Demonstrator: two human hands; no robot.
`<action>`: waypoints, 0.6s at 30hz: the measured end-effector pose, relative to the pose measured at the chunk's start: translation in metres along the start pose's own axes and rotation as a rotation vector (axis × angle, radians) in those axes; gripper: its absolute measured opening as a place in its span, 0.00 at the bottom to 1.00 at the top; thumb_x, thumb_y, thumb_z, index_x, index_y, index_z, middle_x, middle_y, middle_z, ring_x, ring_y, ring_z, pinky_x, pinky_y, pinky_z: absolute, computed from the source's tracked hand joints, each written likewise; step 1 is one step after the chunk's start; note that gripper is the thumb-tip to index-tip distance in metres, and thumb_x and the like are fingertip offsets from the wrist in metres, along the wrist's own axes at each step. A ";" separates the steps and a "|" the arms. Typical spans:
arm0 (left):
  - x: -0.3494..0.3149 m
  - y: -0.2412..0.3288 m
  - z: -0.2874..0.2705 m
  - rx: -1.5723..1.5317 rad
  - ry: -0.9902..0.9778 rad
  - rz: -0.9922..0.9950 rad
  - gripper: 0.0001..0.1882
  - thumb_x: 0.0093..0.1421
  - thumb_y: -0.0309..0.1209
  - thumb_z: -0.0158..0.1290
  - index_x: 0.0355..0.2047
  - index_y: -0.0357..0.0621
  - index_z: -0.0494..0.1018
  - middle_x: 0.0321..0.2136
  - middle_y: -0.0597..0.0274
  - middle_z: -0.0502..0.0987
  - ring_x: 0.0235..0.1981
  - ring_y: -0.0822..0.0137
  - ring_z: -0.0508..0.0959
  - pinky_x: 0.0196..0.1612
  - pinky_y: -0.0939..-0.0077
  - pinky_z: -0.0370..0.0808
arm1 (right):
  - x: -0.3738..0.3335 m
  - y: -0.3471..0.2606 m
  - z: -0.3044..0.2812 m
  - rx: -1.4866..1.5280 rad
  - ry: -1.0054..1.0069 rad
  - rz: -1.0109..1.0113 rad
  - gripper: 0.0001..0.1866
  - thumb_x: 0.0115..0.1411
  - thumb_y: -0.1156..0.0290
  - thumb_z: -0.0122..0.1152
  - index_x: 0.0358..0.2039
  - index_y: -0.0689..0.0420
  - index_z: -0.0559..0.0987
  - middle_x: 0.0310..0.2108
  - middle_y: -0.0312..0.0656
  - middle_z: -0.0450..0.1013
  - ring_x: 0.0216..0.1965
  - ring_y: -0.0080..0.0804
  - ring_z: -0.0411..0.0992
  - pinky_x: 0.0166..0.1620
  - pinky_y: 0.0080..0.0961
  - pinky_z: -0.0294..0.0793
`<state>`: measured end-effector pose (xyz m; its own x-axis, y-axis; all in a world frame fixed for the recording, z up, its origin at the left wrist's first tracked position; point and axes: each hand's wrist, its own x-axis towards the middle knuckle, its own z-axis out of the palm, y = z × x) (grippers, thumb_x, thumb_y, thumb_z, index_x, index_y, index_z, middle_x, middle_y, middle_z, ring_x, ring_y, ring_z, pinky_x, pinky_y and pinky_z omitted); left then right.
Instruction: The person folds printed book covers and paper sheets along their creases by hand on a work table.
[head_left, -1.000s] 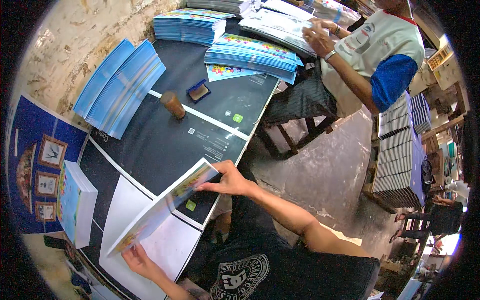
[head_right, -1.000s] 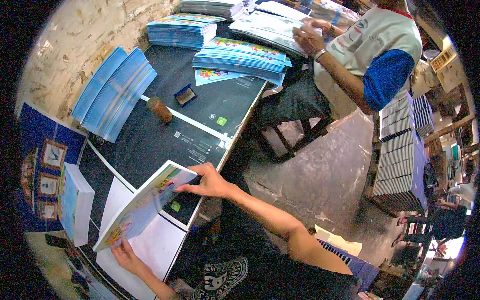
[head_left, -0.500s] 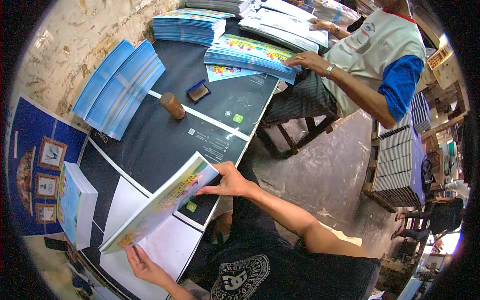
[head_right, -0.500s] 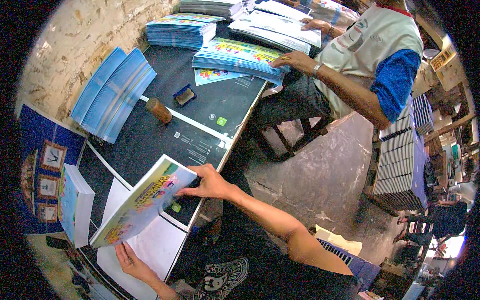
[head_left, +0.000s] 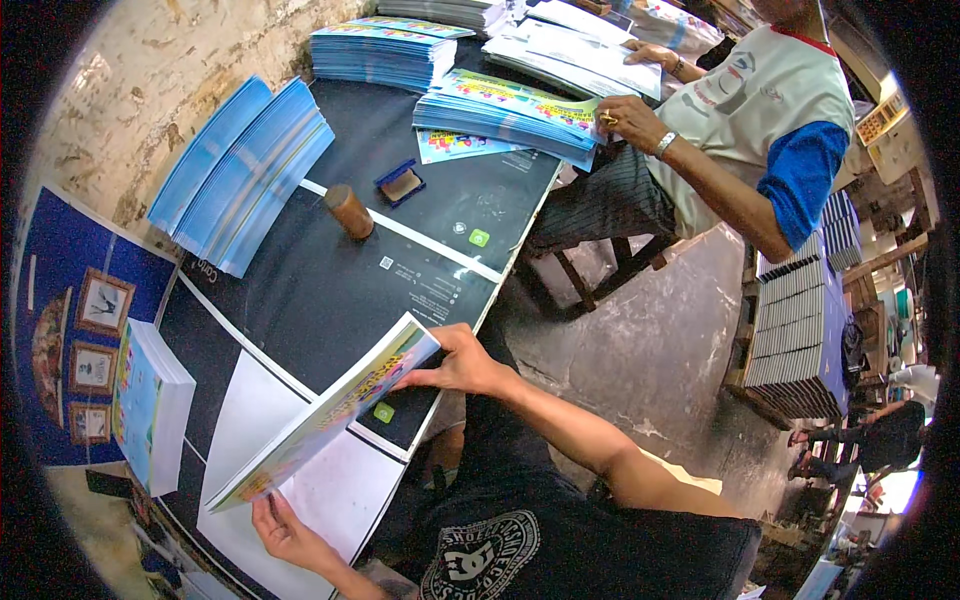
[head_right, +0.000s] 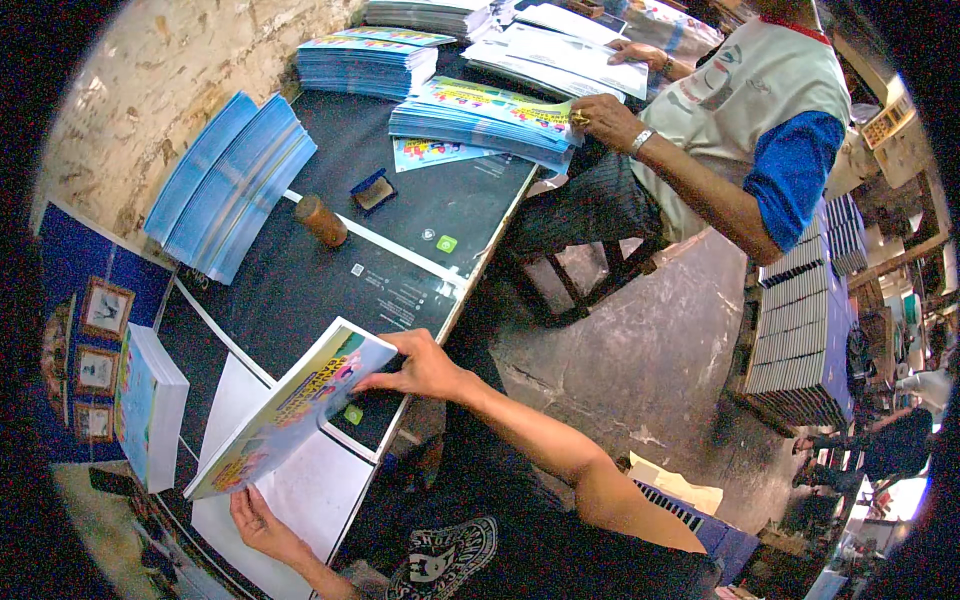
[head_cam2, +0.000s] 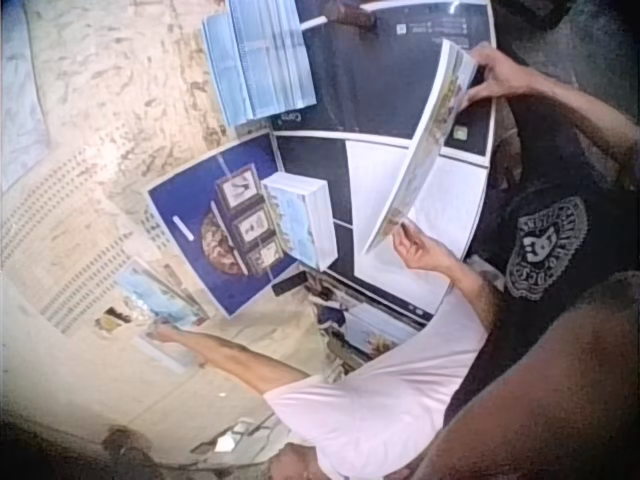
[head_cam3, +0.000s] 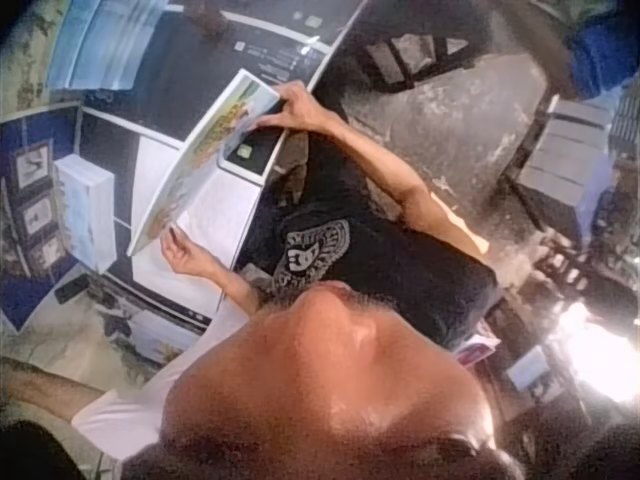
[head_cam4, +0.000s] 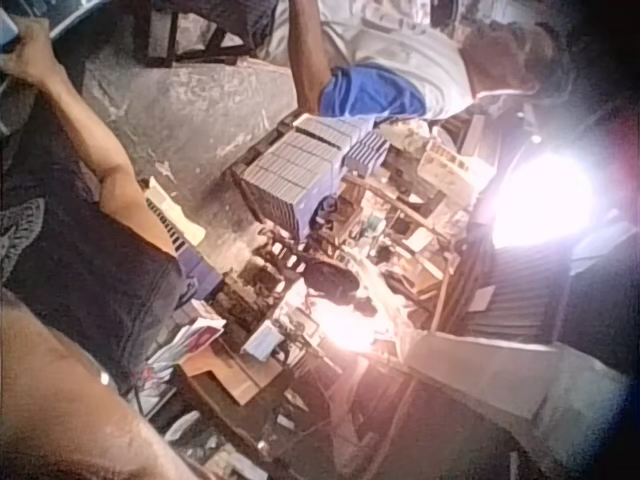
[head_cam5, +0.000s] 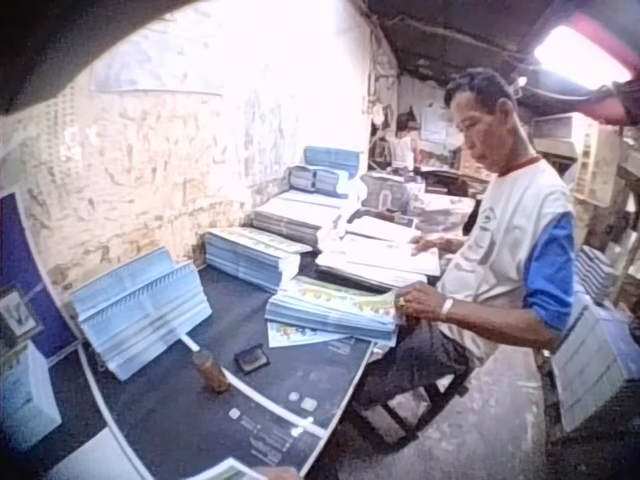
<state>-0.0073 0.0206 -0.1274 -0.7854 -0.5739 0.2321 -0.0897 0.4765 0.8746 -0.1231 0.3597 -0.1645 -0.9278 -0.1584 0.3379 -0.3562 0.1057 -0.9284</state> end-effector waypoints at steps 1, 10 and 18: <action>0.000 0.000 0.000 -0.005 -0.004 0.005 0.17 0.65 0.24 0.52 0.51 0.24 0.67 0.51 0.43 0.74 0.51 0.61 0.75 0.57 0.70 0.69 | 0.000 0.000 0.000 0.000 -0.001 0.000 0.19 0.49 0.67 0.75 0.40 0.61 0.82 0.37 0.45 0.81 0.37 0.33 0.81 0.42 0.27 0.77; -0.004 0.004 0.000 -0.023 0.014 0.003 0.14 0.64 0.24 0.54 0.46 0.27 0.68 0.44 0.46 0.76 0.47 0.61 0.76 0.53 0.70 0.72 | 0.000 0.000 0.004 -0.009 0.031 -0.002 0.16 0.50 0.68 0.75 0.38 0.60 0.83 0.35 0.45 0.81 0.35 0.33 0.81 0.39 0.26 0.77; -0.009 0.015 0.006 -0.077 0.010 -0.008 0.08 0.63 0.24 0.55 0.37 0.33 0.67 0.38 0.51 0.77 0.42 0.65 0.76 0.49 0.72 0.72 | -0.001 0.004 0.010 -0.040 0.086 -0.030 0.10 0.50 0.73 0.74 0.34 0.59 0.83 0.36 0.40 0.82 0.36 0.27 0.80 0.40 0.24 0.77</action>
<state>-0.0057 0.0370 -0.1189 -0.7783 -0.5846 0.2291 -0.0483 0.4195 0.9065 -0.1229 0.3501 -0.1702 -0.9219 -0.0778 0.3794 -0.3869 0.1413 -0.9112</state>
